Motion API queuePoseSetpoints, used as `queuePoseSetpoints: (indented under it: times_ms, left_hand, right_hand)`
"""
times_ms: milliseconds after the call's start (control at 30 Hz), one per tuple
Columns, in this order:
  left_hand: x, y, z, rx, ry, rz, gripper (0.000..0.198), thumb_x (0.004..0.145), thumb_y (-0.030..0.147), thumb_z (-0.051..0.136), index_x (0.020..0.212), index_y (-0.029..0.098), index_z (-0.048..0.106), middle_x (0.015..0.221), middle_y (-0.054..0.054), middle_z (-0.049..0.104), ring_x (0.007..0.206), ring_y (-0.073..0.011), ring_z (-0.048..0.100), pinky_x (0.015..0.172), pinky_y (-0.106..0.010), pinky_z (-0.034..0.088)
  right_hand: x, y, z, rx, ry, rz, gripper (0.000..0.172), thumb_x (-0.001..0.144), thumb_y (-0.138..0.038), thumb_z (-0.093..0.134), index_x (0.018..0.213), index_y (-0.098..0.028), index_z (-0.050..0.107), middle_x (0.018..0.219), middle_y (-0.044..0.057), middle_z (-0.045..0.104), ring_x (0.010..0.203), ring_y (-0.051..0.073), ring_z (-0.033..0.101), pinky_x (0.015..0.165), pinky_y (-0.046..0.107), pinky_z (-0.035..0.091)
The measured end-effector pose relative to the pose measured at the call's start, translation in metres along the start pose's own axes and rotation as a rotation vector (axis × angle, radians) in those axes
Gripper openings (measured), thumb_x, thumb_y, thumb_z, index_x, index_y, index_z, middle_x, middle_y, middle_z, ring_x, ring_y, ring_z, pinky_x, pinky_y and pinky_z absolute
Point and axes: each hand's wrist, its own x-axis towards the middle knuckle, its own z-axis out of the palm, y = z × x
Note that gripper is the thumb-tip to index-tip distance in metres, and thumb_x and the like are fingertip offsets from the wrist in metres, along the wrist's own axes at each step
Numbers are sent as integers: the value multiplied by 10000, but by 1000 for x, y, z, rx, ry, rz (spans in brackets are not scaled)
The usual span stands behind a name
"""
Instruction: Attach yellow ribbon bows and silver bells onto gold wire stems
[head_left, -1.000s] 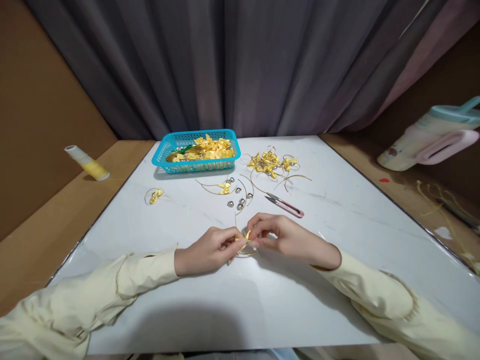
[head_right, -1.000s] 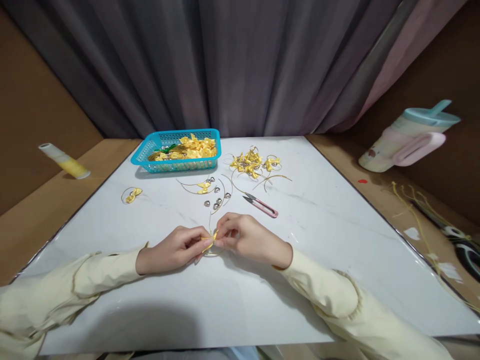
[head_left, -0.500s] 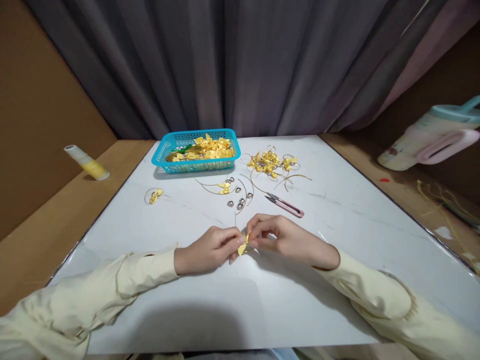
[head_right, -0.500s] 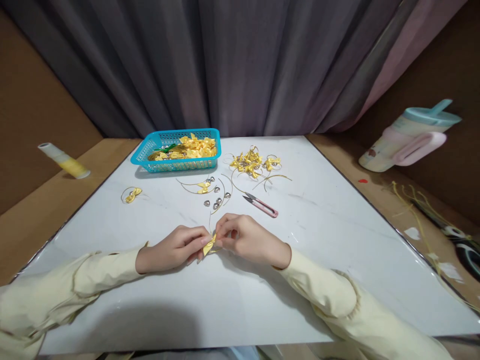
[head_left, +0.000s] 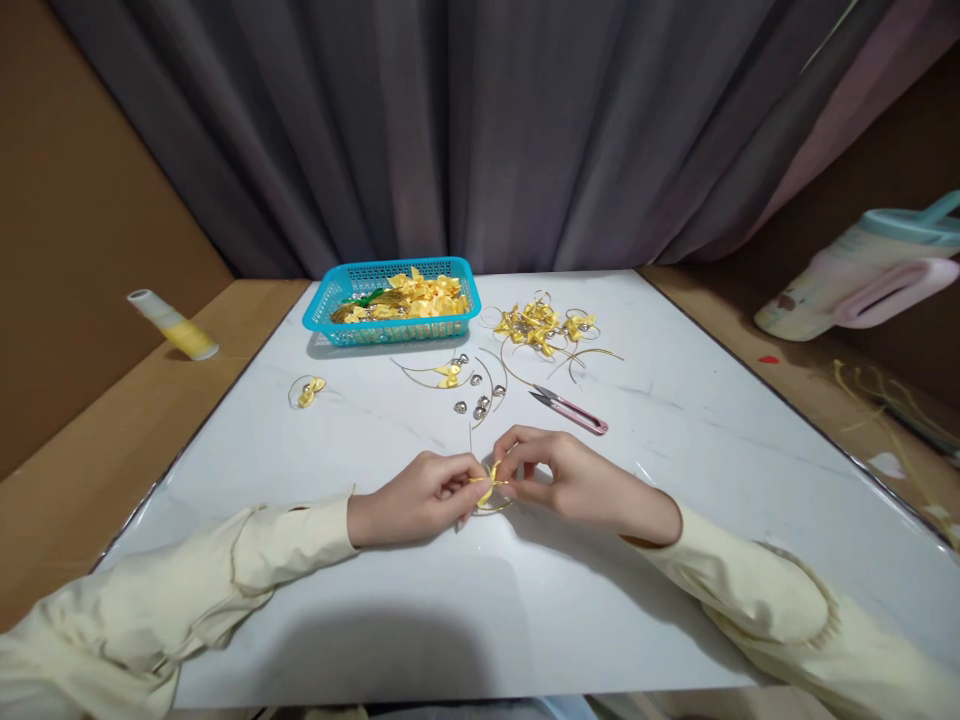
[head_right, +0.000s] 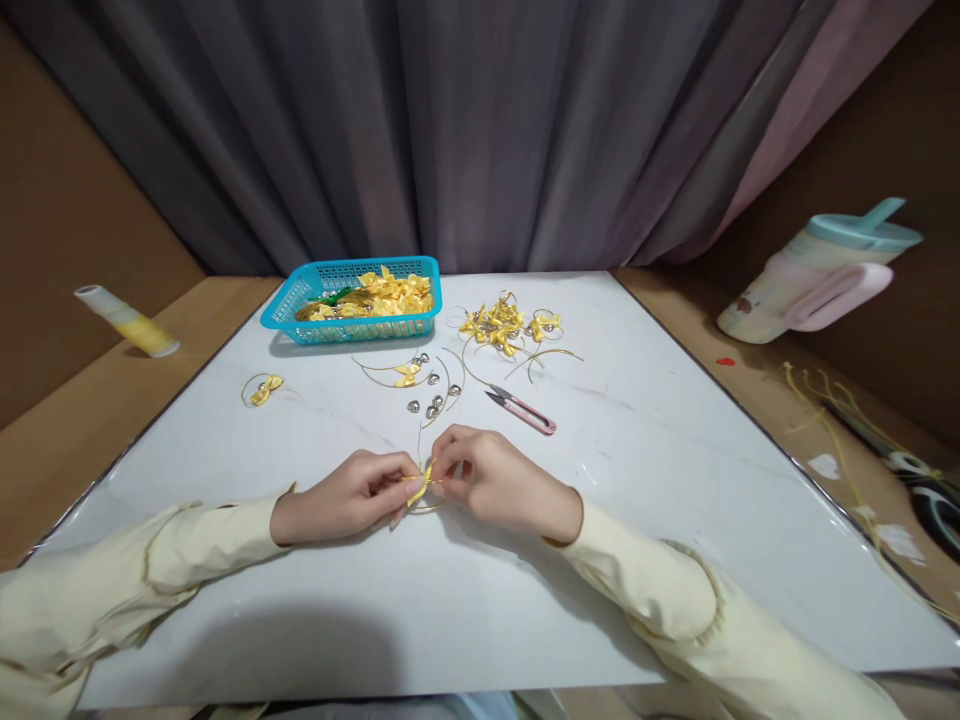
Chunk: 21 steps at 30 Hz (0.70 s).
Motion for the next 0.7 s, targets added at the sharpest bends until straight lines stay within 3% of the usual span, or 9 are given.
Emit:
queuePoseSetpoints:
  times_ms: [300,700]
  left_hand:
    - [-1,-1,-2,-93,-40,-4,233,892,298,453,731,138,504,491,56,471,412,-44,392,437,-152,341]
    - [-1,-2,-2,-132,-102,24,194,884,271,457,752,135,496,496,61,472,398,-39,406,412,-140,347]
  right_hand:
    - [-1,-3,-3,-43,16,-20,102,751,-91,570,699,-158,626,907,40,576,726,118,553,696,258,452]
    - [0,3,-6,41,-67,-32,47,753,-132,592,716,-155,609,936,54,566,818,138,549,763,289,455]
